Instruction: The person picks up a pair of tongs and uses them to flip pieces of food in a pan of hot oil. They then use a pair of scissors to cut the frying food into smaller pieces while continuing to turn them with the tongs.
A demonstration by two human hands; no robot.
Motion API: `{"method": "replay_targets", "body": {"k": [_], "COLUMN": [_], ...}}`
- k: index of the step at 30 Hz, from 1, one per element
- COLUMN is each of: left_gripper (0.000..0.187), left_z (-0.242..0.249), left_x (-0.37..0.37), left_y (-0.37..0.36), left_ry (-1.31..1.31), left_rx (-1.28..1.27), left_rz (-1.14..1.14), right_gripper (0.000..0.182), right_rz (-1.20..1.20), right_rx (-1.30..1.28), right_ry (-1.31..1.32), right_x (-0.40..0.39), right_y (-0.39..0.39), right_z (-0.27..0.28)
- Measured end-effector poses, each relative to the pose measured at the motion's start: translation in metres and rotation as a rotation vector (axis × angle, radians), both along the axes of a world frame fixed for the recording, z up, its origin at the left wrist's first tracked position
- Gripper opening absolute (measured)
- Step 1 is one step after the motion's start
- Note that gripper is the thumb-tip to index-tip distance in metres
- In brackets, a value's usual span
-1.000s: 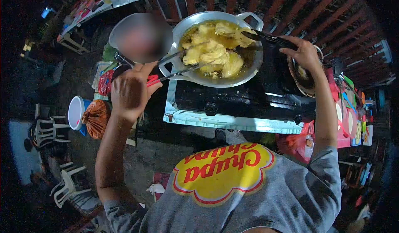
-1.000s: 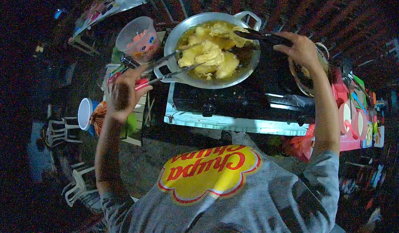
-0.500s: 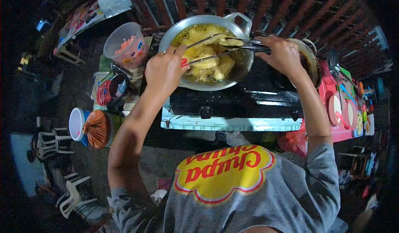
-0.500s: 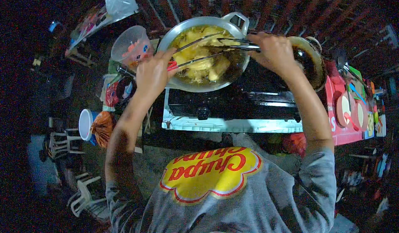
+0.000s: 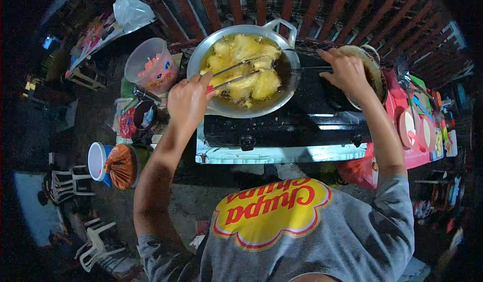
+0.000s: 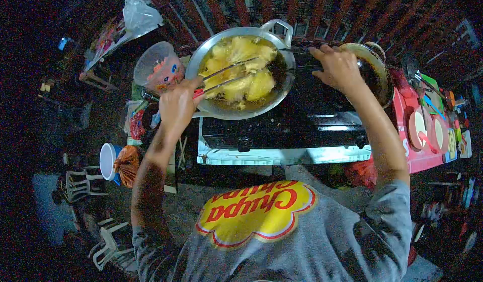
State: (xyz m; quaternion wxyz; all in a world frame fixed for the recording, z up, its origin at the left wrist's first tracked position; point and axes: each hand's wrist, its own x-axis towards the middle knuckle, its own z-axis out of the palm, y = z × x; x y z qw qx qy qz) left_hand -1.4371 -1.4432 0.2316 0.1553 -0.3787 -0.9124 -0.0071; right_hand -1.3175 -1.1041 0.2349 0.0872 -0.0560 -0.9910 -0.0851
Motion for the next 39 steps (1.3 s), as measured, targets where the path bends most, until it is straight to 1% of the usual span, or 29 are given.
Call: {"method": "replay_targets", "body": {"k": [1,4,7,8,9,11,12,14,17,22,23,25,27,28,30,31,33,34,35,37,38,39], "left_gripper": [0.039,0.041,0.042,0.041,0.041,0.038,0.038,0.038,0.039,0.039,0.040,0.040,0.040,0.040,0.038,0.038,0.037,0.037,0.037,0.037,0.039,0.039], "left_z": [0.002,-0.001,0.002,0.003,0.003,-0.002,-0.002,-0.003,-0.002,-0.001,0.001,0.001,0.002,0.005,0.014,0.013,0.011,0.017,0.018,0.018,0.014,0.015], "left_x": [-0.001,-0.005,-0.006,-0.004,-0.004,-0.009,-0.012,-0.017,-0.016,-0.008,-0.006,-0.004,-0.001,0.002,0.006,0.005,-0.001,0.004,0.005,0.003,0.001,0.001], "left_y": [0.000,-0.006,-0.013,-0.015,-0.018,-0.028,-0.034,-0.045,-0.055,-0.064,-0.066,-0.070,-0.073,-0.074,-0.071,-0.071,-0.072,-0.065,-0.062,-0.060,-0.061,-0.063], "left_ry": [0.003,-0.002,-0.032,-0.059,-0.057,0.008,0.008,0.044,0.056,0.062,0.021,-0.019,-0.081,-0.084,-0.097,-0.101,-0.072,-0.037,-0.036,0.069,0.098,0.099], "left_rx": [-0.025,-0.016,0.029,0.022,0.019,0.156,0.154,0.259,0.283,0.223,0.213,0.203,0.176,0.175,0.073,0.074,0.170,0.142,0.144,0.181,0.194,0.195], "left_rz": [0.008,0.008,0.008,0.063,0.062,-0.025,-0.023,-0.130,-0.144,-0.086,-0.047,-0.003,0.096,0.103,0.194,0.198,0.078,0.073,0.077,-0.057,-0.090,-0.085], "right_gripper": [0.059,0.057,0.056,0.056,0.056,0.055,0.053,0.053,0.053,0.056,0.056,0.057,0.057,0.057,0.061,0.061,0.063,0.063,0.061,0.058,0.053,0.053], "right_rz": [-0.002,0.166,0.204,0.197,0.196,0.194,0.199,0.192,0.204,0.238,0.242,0.081,0.094,0.110,0.133,0.136,0.207,0.262,0.323,0.356,0.356,0.362], "right_rx": [-0.002,0.082,0.037,0.000,-0.002,-0.035,-0.057,-0.043,-0.063,-0.043,-0.042,-0.024,-0.032,-0.064,-0.107,-0.107,-0.121,-0.114,-0.093,-0.098,-0.114,-0.113], "right_ry": [0.003,0.094,0.088,0.053,0.055,0.035,0.018,0.008,-0.020,0.022,0.021,-0.138,-0.097,-0.058,-0.006,-0.010,0.062,0.089,0.185,0.134,0.104,0.104], "right_x": [-0.007,-0.029,-0.045,-0.047,-0.050,-0.053,-0.054,-0.058,-0.060,-0.061,-0.059,-0.048,-0.037,-0.032,-0.024,-0.026,-0.033,-0.044,-0.052,-0.065,-0.067,-0.069], "right_y": [0.001,0.010,0.015,0.017,0.019,0.025,0.024,0.029,0.031,0.045,0.046,0.033,0.031,0.028,0.017,0.007,-0.015,-0.018,-0.025,-0.035,-0.038,-0.036], "right_z": [-0.004,-0.022,-0.024,-0.020,-0.019,-0.017,-0.012,-0.013,-0.009,-0.020,-0.020,0.000,0.003,0.007,0.015,0.014,0.011,0.001,-0.008,-0.013,-0.011,-0.014]}}
